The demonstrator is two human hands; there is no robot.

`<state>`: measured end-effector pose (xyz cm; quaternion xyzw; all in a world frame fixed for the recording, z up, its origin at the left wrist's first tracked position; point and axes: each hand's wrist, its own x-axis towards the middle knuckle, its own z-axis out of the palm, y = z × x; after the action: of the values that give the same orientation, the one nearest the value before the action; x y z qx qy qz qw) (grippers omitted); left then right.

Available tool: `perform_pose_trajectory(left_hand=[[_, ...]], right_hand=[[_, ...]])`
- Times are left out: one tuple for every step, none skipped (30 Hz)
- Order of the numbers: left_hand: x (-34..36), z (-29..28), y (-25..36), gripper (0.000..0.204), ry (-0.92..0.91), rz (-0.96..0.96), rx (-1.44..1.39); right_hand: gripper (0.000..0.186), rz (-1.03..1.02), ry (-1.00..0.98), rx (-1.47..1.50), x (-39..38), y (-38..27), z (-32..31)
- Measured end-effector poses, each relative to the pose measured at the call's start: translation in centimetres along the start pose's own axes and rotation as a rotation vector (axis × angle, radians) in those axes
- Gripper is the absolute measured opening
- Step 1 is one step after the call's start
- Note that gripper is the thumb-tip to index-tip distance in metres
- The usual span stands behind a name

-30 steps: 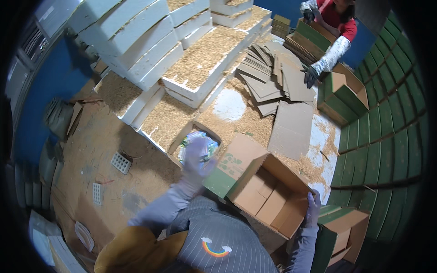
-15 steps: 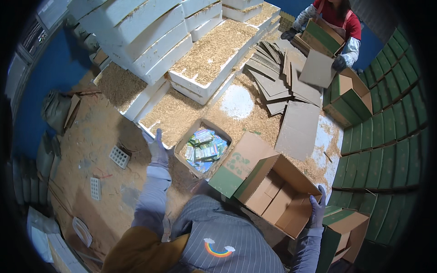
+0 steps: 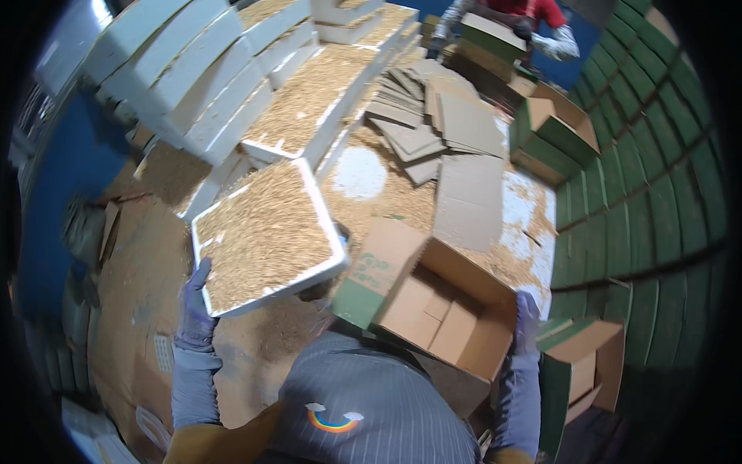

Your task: The person assembles cardboard boxes by hand, places foam trays and packets inside them, adds cardboard inserts, and stacks the completed boxes.

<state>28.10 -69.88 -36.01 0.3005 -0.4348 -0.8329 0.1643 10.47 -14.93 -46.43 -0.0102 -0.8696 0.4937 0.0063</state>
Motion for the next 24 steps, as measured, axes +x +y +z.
perform_pose_trajectory(left_hand=[[0.7,3.5,-0.7,0.048,-0.093,-0.061,-0.007],[1.2,6.9,-1.6,0.048,-0.182,-0.120,-0.014],[1.7,10.0,-3.1,0.048,-0.293,-0.175,-0.013],[1.8,13.1,-4.4,0.049,-0.413,-0.230,-0.015],[1.8,16.1,-6.1,0.051,-0.542,-0.144,0.105],[1.7,17.9,-7.6,0.052,-0.634,-0.035,0.224],[1.9,20.1,-9.3,0.057,-0.681,-0.081,0.221],[2.5,21.2,-11.3,0.062,-0.713,-0.121,0.222],[3.9,21.0,-14.9,0.066,-0.771,-0.004,0.292],[3.0,21.6,-15.1,0.066,-0.792,-0.017,0.291],[2.0,22.1,-14.6,0.065,-0.813,-0.048,0.290],[1.4,22.4,-14.4,0.064,-0.828,-0.077,0.289],[1.7,21.5,-14.2,0.057,-0.819,-0.067,0.368],[0.9,21.4,-12.6,0.059,-0.824,-0.079,0.393],[0.0,21.2,-10.8,0.061,-0.827,-0.142,0.389],[-0.4,20.6,-9.9,0.062,-0.828,-0.205,0.384],[0.5,19.1,-10.5,0.064,-0.833,-0.054,0.567],[1.3,17.0,-11.3,0.067,-0.799,0.106,0.746],[0.9,16.5,-11.7,0.072,-0.742,0.126,0.754],[0.8,15.9,-12.0,0.075,-0.727,0.198,0.810],[0.9,16.0,-12.2,0.077,-0.708,0.184,0.819],[0.8,16.4,-12.3,0.079,-0.693,0.168,0.823],[0.6,16.8,-12.2,0.079,-0.690,0.161,0.820],[0.4,17.1,-12.1,0.078,-0.680,0.121,0.829]], right_hand=[[0.031,0.053,-0.038,-0.089,0.6,0.2,-0.4],[0.029,-0.142,0.052,-0.118,1.1,0.5,0.5],[0.030,0.002,0.005,-0.060,1.5,-1.7,1.2],[0.032,0.020,0.002,-0.018,2.7,0.4,1.4],[0.034,0.114,-0.034,0.121,4.0,2.5,1.5],[0.032,0.073,-0.025,0.509,3.1,-2.4,3.6],[0.031,0.063,-0.040,0.561,3.7,-2.9,3.4],[0.031,0.056,-0.061,0.568,4.4,-2.8,3.2],[0.030,0.046,-0.064,0.588,4.8,-2.9,2.7],[0.030,0.043,-0.049,0.607,4.7,-2.6,2.0],[0.029,0.039,-0.038,0.643,4.5,-2.4,1.4],[0.029,0.038,-0.032,0.680,4.1,-2.0,1.1],[0.028,0.035,-0.035,0.728,3.7,-1.8,1.3],[0.028,0.041,-0.035,0.763,3.5,-1.1,1.6],[0.027,0.051,-0.041,0.773,3.3,-0.3,1.7],[0.027,0.070,-0.057,0.727,3.8,0.9,2.1],[0.026,0.122,-0.184,0.333,5.6,4.2,2.1],[0.028,-0.024,-0.181,0.369,5.2,3.4,3.3],[0.030,0.084,-0.148,0.331,4.8,1.5,3.8],[0.032,0.190,-0.119,0.294,4.5,-0.2,4.0],[0.032,0.279,-0.225,0.353,4.8,-0.9,3.7],[0.033,0.369,-0.325,0.406,5.4,-1.5,2.7],[0.032,0.397,-0.435,0.375,6.2,-2.0,1.1],[0.028,0.440,-0.524,0.373,7.8,-0.7,0.6]])
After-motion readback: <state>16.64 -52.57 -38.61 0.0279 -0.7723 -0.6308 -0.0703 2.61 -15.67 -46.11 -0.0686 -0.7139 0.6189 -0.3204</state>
